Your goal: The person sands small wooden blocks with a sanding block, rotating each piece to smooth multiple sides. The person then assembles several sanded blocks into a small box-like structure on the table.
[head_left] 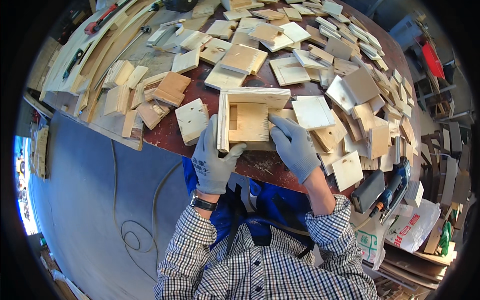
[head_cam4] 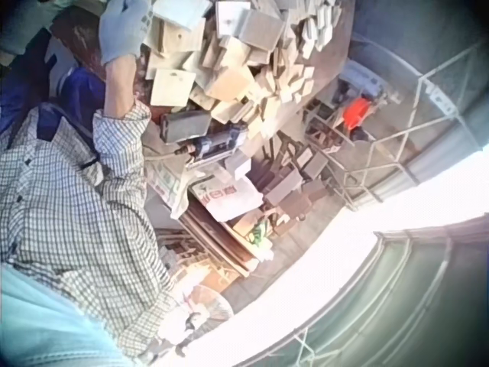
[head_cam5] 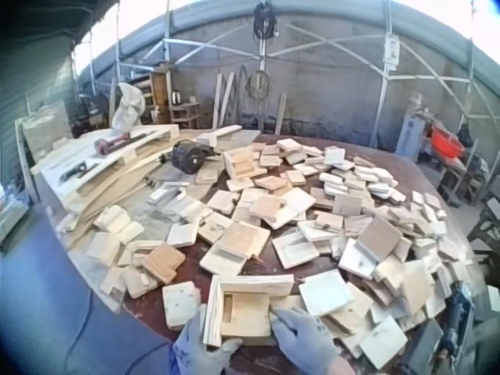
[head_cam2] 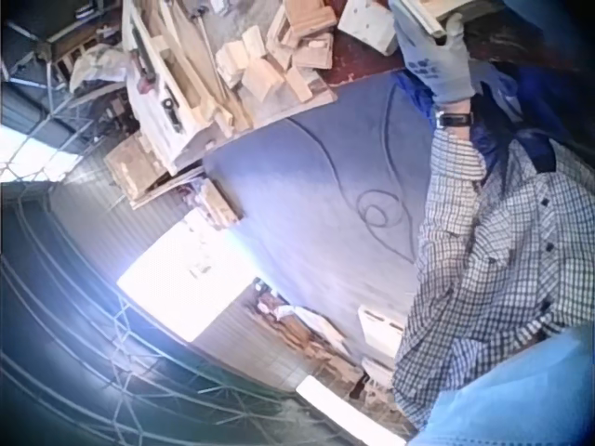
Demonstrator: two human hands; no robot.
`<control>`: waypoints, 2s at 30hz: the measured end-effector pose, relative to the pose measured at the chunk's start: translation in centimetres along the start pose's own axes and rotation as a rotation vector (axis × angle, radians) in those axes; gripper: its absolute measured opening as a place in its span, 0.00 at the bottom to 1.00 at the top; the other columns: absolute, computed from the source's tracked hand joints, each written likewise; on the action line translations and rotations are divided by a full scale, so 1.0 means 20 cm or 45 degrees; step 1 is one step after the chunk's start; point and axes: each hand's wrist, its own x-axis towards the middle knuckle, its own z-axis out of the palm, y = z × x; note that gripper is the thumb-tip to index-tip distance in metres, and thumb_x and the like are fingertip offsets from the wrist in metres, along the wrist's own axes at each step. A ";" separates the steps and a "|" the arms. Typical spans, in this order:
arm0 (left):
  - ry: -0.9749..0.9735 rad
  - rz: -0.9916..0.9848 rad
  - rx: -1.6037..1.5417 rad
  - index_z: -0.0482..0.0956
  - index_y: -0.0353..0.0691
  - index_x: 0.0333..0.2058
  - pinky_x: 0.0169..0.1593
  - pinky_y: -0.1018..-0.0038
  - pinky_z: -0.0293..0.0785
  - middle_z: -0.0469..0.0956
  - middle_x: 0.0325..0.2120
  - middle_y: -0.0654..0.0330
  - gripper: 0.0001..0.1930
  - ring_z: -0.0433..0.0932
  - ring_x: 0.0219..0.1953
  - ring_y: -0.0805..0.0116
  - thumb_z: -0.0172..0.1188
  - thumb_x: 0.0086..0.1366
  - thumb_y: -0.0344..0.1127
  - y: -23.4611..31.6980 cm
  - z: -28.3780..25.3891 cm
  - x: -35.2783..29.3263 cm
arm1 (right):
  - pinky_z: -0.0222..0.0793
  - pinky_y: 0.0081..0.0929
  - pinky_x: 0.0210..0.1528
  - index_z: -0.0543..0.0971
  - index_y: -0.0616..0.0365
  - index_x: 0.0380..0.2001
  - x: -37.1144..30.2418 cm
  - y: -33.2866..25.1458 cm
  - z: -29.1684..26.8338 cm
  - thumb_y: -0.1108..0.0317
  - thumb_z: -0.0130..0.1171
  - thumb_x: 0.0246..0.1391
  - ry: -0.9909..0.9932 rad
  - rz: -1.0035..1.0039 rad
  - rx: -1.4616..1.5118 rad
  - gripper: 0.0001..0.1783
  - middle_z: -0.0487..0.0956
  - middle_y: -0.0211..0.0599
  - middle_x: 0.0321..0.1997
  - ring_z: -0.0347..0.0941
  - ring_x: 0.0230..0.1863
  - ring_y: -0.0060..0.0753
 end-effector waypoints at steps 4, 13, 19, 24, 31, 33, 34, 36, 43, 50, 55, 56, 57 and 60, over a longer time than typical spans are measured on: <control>-0.016 -0.032 -0.023 0.70 0.33 0.69 0.57 0.60 0.82 0.81 0.57 0.44 0.48 0.84 0.55 0.46 0.78 0.60 0.58 -0.01 0.02 0.00 | 0.75 0.42 0.57 0.77 0.62 0.66 0.02 0.04 -0.04 0.67 0.54 0.64 -0.198 0.096 0.074 0.28 0.81 0.55 0.51 0.81 0.51 0.56; -0.012 -0.042 -0.049 0.69 0.32 0.70 0.59 0.60 0.82 0.81 0.59 0.41 0.46 0.84 0.57 0.47 0.77 0.62 0.56 -0.01 -0.01 0.01 | 0.77 0.47 0.57 0.70 0.64 0.69 -0.02 -0.02 0.02 0.49 0.70 0.58 -0.161 -0.004 -0.294 0.44 0.79 0.54 0.55 0.81 0.56 0.57; -0.042 0.025 0.026 0.70 0.34 0.70 0.63 0.57 0.79 0.79 0.61 0.43 0.44 0.80 0.60 0.42 0.77 0.61 0.50 0.00 -0.02 0.01 | 0.79 0.31 0.42 0.73 0.69 0.68 -0.04 -0.01 0.03 0.55 0.74 0.56 -0.114 0.015 0.041 0.42 0.81 0.45 0.49 0.83 0.37 0.31; -0.021 -0.025 0.064 0.71 0.34 0.69 0.59 0.58 0.82 0.81 0.58 0.42 0.45 0.83 0.57 0.43 0.76 0.60 0.54 -0.02 0.00 -0.02 | 0.74 0.21 0.32 0.77 0.69 0.65 -0.02 -0.04 0.11 0.64 0.71 0.61 0.088 0.201 0.233 0.32 0.80 0.31 0.35 0.75 0.28 0.18; -0.034 -0.005 0.016 0.71 0.34 0.70 0.59 0.59 0.82 0.80 0.60 0.46 0.44 0.83 0.57 0.46 0.73 0.63 0.57 -0.02 0.02 -0.02 | 0.70 0.16 0.33 0.78 0.72 0.61 -0.11 -0.33 -0.10 0.72 0.64 0.62 0.419 0.011 0.711 0.25 0.80 0.27 0.37 0.73 0.32 0.15; -0.009 0.014 -0.009 0.72 0.34 0.69 0.58 0.60 0.82 0.81 0.58 0.46 0.43 0.83 0.57 0.48 0.75 0.62 0.54 -0.02 0.01 -0.03 | 0.63 0.16 0.36 0.76 0.74 0.64 -0.04 -0.42 -0.14 0.68 0.61 0.63 0.550 -0.201 0.478 0.29 0.82 0.36 0.49 0.70 0.36 0.16; 0.016 0.019 -0.035 0.73 0.34 0.68 0.57 0.61 0.83 0.82 0.57 0.47 0.42 0.84 0.55 0.49 0.76 0.62 0.52 -0.02 0.00 -0.03 | 0.63 0.16 0.39 0.75 0.73 0.66 0.02 -0.48 -0.16 0.67 0.61 0.64 0.485 -0.211 0.397 0.30 0.82 0.34 0.48 0.70 0.37 0.15; 0.032 0.004 -0.155 0.74 0.34 0.67 0.56 0.63 0.82 0.82 0.55 0.47 0.41 0.84 0.53 0.51 0.78 0.60 0.49 -0.01 -0.01 -0.03 | 0.64 0.18 0.38 0.77 0.71 0.64 0.19 -0.56 -0.15 0.66 0.61 0.64 0.250 -0.253 0.243 0.29 0.82 0.31 0.44 0.69 0.36 0.16; 0.338 0.091 0.635 0.68 0.32 0.70 0.76 0.48 0.57 0.67 0.70 0.40 0.45 0.62 0.73 0.39 0.77 0.58 0.43 -0.26 -0.57 0.28 | 0.78 0.29 0.39 0.85 0.64 0.53 0.90 -0.54 0.32 0.58 0.66 0.60 -0.383 -0.140 -0.072 0.23 0.86 0.41 0.36 0.81 0.32 0.28; -0.517 -0.264 0.671 0.60 0.42 0.77 0.77 0.52 0.58 0.67 0.72 0.45 0.56 0.61 0.75 0.42 0.77 0.53 0.53 -0.72 -0.73 0.55 | 0.79 0.41 0.54 0.82 0.61 0.57 0.76 -0.62 0.34 0.60 0.58 0.67 -0.207 -0.281 -0.417 0.21 0.86 0.53 0.50 0.85 0.45 0.53; -0.315 -0.187 0.566 0.65 0.42 0.73 0.73 0.51 0.62 0.72 0.65 0.47 0.54 0.68 0.68 0.43 0.80 0.48 0.48 -0.65 -0.72 0.43 | 0.80 0.37 0.53 0.79 0.59 0.63 0.44 -0.56 -0.02 0.59 0.62 0.68 -0.111 -0.471 -0.347 0.25 0.85 0.51 0.51 0.86 0.45 0.46; -0.272 -0.166 0.567 0.66 0.42 0.72 0.72 0.51 0.63 0.72 0.64 0.47 0.54 0.69 0.66 0.43 0.80 0.47 0.48 -0.64 -0.73 0.38 | 0.81 0.36 0.52 0.79 0.59 0.63 0.39 -0.51 -0.08 0.60 0.62 0.68 -0.105 -0.415 -0.283 0.25 0.85 0.50 0.51 0.86 0.45 0.43; -0.232 -0.125 0.586 0.67 0.42 0.71 0.72 0.51 0.63 0.73 0.63 0.48 0.53 0.69 0.66 0.43 0.81 0.46 0.47 -0.63 -0.74 0.33 | 0.81 0.35 0.51 0.79 0.60 0.64 0.34 -0.48 -0.12 0.61 0.63 0.68 -0.111 -0.368 -0.219 0.25 0.85 0.48 0.51 0.86 0.45 0.40; -0.141 -0.048 0.554 0.72 0.43 0.67 0.71 0.51 0.64 0.75 0.59 0.49 0.49 0.69 0.65 0.45 0.82 0.45 0.44 -0.60 -0.74 0.27 | 0.82 0.32 0.48 0.79 0.62 0.65 0.20 -0.34 -0.21 0.64 0.64 0.67 -0.068 -0.315 -0.112 0.26 0.85 0.46 0.52 0.85 0.45 0.35</control>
